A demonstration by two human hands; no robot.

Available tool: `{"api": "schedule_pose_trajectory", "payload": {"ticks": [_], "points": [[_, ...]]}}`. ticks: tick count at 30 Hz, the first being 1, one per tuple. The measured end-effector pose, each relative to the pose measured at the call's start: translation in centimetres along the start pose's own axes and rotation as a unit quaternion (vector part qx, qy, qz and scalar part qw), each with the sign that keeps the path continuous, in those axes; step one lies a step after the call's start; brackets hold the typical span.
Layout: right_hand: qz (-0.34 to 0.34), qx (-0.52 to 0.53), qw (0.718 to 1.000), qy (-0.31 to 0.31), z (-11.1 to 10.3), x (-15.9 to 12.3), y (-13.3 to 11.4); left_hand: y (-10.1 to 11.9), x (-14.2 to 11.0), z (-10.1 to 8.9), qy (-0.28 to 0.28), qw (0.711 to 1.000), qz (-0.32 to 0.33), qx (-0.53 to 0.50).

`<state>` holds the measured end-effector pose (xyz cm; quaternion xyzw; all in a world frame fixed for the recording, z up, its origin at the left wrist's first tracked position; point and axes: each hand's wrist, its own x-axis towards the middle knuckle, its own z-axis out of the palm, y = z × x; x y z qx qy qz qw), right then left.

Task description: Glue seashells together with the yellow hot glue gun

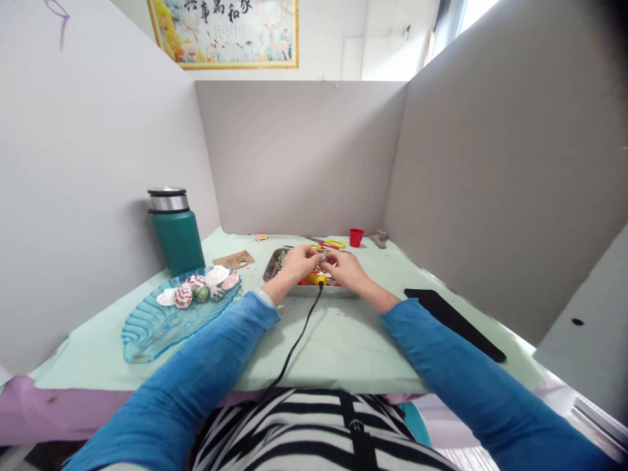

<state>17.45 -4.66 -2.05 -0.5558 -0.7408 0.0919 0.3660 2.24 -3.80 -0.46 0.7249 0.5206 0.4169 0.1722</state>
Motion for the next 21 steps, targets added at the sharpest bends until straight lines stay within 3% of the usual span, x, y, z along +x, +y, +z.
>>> {"api": "schedule_pose_trajectory", "payload": {"ticks": [21], "points": [[-0.002,-0.014,1.0,0.006,-0.01,-0.1,-0.3,-0.03,0.05,0.05,-0.008,1.0,0.002,-0.001]]}}
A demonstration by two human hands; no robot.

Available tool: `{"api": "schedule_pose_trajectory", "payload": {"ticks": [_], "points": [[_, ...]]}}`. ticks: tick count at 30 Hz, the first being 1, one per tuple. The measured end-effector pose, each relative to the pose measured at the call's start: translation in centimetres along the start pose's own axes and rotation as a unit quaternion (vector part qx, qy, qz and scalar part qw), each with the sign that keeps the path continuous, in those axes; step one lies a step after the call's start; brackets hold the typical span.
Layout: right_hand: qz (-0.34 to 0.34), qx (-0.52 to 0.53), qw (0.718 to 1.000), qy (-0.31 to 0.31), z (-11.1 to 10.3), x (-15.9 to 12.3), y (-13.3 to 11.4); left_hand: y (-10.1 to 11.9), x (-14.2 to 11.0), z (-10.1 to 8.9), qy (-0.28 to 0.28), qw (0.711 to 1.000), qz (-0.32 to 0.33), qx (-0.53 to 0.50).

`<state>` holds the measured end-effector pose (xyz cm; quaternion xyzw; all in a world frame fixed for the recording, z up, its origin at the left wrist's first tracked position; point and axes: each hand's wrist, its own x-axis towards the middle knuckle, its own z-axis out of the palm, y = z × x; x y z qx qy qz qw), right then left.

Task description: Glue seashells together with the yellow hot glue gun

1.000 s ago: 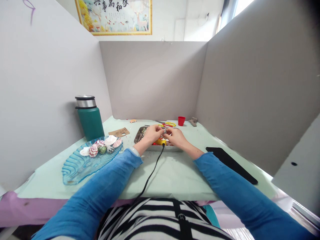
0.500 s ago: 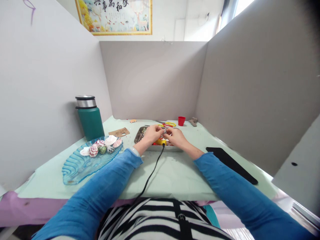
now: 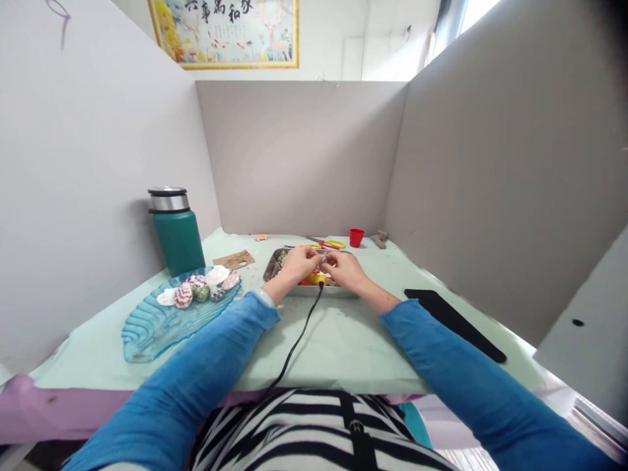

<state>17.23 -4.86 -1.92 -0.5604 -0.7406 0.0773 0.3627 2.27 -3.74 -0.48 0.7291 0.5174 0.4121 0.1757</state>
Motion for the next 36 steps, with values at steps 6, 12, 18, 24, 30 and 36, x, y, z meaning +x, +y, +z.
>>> {"api": "schedule_pose_trajectory", "payload": {"ticks": [6,12,18,24,30,36], "points": [[-0.006,-0.002,1.0,0.001,0.0,-0.07,-0.05,-0.39,0.27,0.18,0.001,1.0,0.002,0.011],[-0.006,-0.004,1.0,-0.008,-0.06,-0.08,-0.17,-0.16,0.16,0.07,-0.004,1.0,0.003,0.025],[-0.025,-0.054,0.997,-0.044,-0.02,-0.02,-0.05,-0.07,0.04,0.18,-0.02,0.996,0.024,0.079],[-0.027,-0.091,0.994,-0.044,0.25,0.06,0.16,-0.18,0.01,0.23,-0.03,0.992,0.047,0.115],[-0.01,-0.031,0.999,-0.036,-0.03,-0.14,-0.23,0.2,-0.08,-0.11,-0.021,0.995,0.004,0.1],[-0.001,0.001,1.0,-0.011,0.06,0.0,0.08,0.25,-0.03,-0.14,-0.012,0.996,-0.013,0.087]]}}
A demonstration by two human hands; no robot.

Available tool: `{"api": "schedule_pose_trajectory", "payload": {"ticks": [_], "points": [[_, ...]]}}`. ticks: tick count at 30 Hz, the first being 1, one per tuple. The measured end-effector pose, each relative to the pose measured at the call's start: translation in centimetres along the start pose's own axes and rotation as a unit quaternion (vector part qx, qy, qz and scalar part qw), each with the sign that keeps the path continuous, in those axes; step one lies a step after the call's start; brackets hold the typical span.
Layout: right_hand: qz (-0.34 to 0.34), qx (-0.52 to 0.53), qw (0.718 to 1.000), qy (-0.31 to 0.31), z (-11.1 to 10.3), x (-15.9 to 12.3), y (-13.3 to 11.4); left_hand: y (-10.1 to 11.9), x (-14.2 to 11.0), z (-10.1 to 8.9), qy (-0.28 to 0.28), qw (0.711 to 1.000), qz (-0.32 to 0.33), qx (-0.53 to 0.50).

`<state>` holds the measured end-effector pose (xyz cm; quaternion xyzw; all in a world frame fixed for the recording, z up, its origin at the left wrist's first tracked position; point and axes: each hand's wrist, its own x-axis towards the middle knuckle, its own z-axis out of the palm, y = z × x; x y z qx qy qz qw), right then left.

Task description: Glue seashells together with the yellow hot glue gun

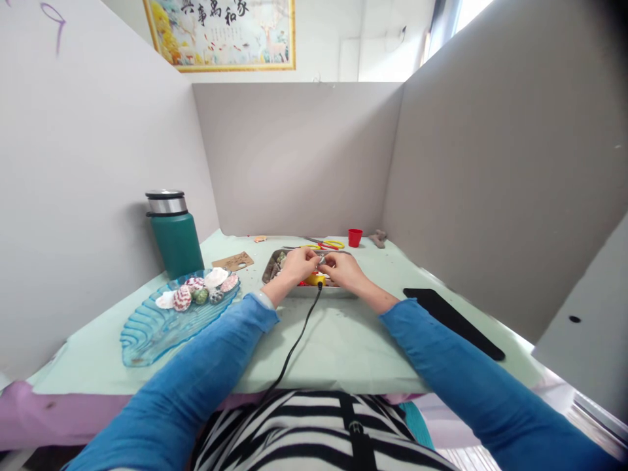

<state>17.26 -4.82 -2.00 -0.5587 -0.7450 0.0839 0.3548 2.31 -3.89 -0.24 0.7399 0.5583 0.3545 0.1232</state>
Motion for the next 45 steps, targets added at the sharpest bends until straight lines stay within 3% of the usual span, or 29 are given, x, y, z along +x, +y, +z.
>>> {"api": "schedule_pose_trajectory", "payload": {"ticks": [45], "points": [[0.001,-0.018,1.0,-0.01,-0.35,-0.25,-0.57,-0.34,0.13,0.05,0.003,0.999,0.039,-0.015]]}}
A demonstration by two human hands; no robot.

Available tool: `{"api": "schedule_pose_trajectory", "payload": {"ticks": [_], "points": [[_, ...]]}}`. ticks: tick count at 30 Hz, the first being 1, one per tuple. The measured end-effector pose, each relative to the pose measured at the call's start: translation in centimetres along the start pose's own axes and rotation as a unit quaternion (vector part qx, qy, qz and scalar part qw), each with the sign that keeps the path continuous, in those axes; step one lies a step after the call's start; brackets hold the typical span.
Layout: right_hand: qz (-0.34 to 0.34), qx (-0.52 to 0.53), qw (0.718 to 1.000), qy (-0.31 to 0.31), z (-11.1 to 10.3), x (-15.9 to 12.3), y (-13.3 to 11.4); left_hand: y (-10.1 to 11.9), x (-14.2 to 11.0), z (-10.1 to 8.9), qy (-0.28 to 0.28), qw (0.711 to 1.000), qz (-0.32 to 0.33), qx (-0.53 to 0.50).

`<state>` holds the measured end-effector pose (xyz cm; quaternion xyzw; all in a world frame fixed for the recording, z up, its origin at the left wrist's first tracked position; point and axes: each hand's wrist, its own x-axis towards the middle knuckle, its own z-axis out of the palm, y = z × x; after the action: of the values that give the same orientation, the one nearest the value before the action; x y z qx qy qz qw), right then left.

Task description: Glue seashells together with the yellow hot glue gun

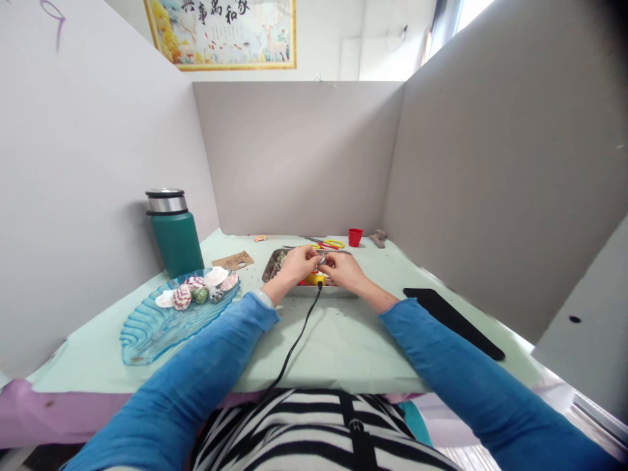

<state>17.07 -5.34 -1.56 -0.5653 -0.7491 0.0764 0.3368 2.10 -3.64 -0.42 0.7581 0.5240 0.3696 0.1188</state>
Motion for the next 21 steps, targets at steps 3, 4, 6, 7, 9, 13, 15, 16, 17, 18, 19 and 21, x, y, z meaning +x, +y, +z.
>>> {"api": "schedule_pose_trajectory", "payload": {"ticks": [3,4,6,7,9,13,15,16,17,18,19,21], "points": [[0.001,0.001,1.0,0.002,-0.01,-0.02,-0.03,-0.1,0.04,0.03,0.004,1.0,0.009,-0.004],[0.001,0.001,1.0,0.002,-0.01,-0.02,-0.03,-0.12,0.04,0.03,0.004,1.0,0.013,-0.007],[0.001,0.002,1.0,0.002,0.02,-0.01,0.01,-0.11,0.02,0.01,0.002,1.0,0.018,-0.012],[0.001,0.002,1.0,0.003,0.04,0.0,0.04,-0.07,-0.01,-0.01,0.001,1.0,0.02,-0.014],[0.0,0.004,1.0,0.003,0.07,0.01,0.1,0.04,-0.08,-0.09,-0.002,1.0,0.019,-0.014],[-0.001,0.01,1.0,0.005,0.12,0.03,0.16,0.22,-0.18,-0.23,-0.005,1.0,0.015,-0.018],[-0.002,0.008,1.0,0.004,0.13,0.04,0.14,0.16,-0.15,-0.22,-0.006,1.0,0.016,-0.021],[-0.002,0.007,1.0,0.005,0.13,0.04,0.13,0.1,-0.11,-0.19,-0.006,1.0,0.017,-0.022],[-0.001,0.005,1.0,0.005,0.13,0.05,0.13,0.02,-0.07,-0.15,-0.006,1.0,0.018,-0.022],[-0.001,0.004,1.0,0.005,0.13,0.06,0.14,-0.06,-0.03,-0.11,-0.005,1.0,0.019,-0.021],[-0.001,0.004,1.0,0.005,0.14,0.07,0.15,-0.13,0.0,-0.06,-0.005,1.0,0.019,-0.02],[-0.003,0.004,1.0,0.005,0.16,0.1,0.21,-0.2,0.05,0.03,-0.003,1.0,0.014,-0.015]]}}
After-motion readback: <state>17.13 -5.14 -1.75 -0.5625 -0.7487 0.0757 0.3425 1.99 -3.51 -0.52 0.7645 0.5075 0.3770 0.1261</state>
